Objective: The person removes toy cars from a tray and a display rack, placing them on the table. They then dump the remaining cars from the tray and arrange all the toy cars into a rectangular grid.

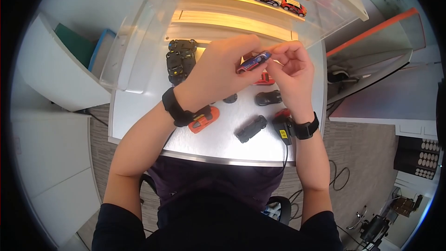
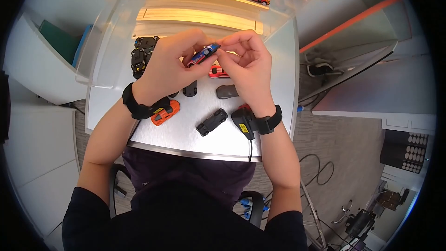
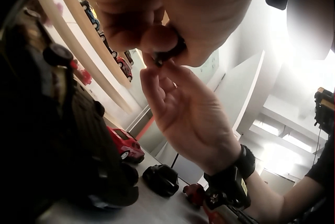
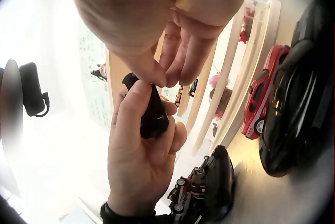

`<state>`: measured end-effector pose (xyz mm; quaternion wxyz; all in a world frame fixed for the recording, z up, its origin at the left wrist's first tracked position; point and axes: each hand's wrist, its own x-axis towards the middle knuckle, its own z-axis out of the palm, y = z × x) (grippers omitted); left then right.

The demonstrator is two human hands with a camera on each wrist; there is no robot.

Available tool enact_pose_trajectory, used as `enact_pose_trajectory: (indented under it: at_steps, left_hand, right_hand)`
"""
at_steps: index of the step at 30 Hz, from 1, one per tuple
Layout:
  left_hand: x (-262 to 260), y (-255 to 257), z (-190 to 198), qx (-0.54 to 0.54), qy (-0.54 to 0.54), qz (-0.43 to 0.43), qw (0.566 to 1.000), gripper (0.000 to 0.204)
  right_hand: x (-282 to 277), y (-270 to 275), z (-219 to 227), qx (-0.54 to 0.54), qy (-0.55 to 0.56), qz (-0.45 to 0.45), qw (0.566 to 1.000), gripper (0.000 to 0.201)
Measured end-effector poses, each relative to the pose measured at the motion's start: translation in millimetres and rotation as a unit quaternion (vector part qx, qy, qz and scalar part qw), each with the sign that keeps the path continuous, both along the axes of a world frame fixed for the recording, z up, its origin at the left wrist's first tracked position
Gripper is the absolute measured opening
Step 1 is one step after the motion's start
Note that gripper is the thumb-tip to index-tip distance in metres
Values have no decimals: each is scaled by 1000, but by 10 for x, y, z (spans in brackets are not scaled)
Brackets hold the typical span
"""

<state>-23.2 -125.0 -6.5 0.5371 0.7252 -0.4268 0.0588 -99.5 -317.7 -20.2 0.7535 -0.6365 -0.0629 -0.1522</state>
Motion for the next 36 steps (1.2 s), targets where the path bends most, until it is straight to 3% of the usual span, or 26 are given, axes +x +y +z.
enact_pose_trajectory:
  at_steps: [9, 24, 27, 32, 36]
  left_hand:
    - [71, 2, -75, -5, -84, 0, 996, 19]
    - [55, 35, -11, 14, -79, -5, 997, 35]
    - [-21, 30, 93, 13, -33, -6, 999, 38]
    - [-3, 49, 116, 30, -31, -23, 999, 33]
    - [52, 81, 121, 43, -24, -21, 999, 30]
  right_hand:
    - [8, -52, 61, 4, 63, 5, 998, 25]
    - [-1, -73, 107, 5, 84, 23, 996, 27]
    - [-19, -91, 84, 20, 106, 35, 994, 27]
    - [-14, -79, 125, 52, 128, 60, 989, 28]
    - [-25, -70, 189, 60, 104, 94, 988, 41]
